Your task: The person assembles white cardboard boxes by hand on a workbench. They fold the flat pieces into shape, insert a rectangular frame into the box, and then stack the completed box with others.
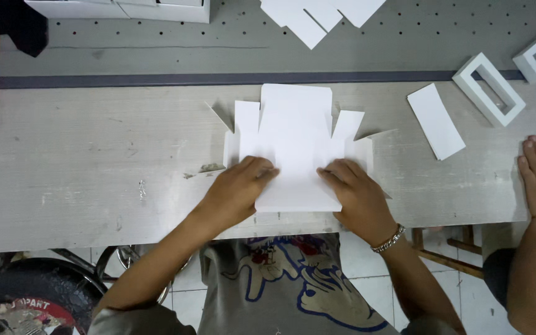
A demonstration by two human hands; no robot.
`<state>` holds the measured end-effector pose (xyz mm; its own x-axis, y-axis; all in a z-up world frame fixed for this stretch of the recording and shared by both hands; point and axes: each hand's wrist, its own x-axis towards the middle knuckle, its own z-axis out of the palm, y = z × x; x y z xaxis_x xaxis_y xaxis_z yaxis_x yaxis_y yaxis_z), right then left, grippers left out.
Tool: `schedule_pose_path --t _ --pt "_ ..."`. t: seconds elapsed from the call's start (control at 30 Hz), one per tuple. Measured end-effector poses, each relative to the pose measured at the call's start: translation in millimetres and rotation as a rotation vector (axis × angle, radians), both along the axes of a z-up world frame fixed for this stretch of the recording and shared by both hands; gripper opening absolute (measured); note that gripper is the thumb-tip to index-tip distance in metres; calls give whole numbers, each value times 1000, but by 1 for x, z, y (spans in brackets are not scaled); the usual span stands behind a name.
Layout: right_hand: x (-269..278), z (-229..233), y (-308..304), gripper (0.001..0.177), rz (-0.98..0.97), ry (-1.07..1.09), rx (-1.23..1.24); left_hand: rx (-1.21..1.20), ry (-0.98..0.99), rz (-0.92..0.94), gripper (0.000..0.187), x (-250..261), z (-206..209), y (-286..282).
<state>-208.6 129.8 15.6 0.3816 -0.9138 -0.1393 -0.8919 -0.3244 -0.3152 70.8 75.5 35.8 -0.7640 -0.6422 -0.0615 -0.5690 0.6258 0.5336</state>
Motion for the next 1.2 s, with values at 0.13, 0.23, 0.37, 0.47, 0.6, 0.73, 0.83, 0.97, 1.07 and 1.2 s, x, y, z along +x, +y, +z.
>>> schedule_pose_path --t 0.13,0.23,0.37,0.47,0.6,0.73,0.83,0.97,1.07,1.2 --pt "2 4 0 56 -90 -117 46 93 23 83 50 3 -14 -2" --pt "-1 -6 -2 56 -146 -208 11 113 36 159 49 -2 -15 2" --pt "1 8 -18 38 -187 -276 19 102 143 303 37 -11 5 -4" --pt "1 38 -21 40 -192 -337 -92 -10 230 324 45 -12 17 -1" --pt "8 99 -1 49 -83 -390 -458 -351 341 310 49 -16 68 18" --pt "28 86 -15 36 -194 -525 -485 -641 351 219 49 -14 47 5" --pt "22 42 -29 19 -370 -705 -545 -675 318 244 50 -16 2 -18" --pt "-2 -22 -44 66 -27 -251 -273 -273 186 194 35 -6 -28 -38" --pt "0 -12 -54 62 -79 -244 -138 1 162 177 41 -1 -19 -50" --pt "6 6 -73 34 -245 -330 -48 292 212 233 31 -2 5 -68"
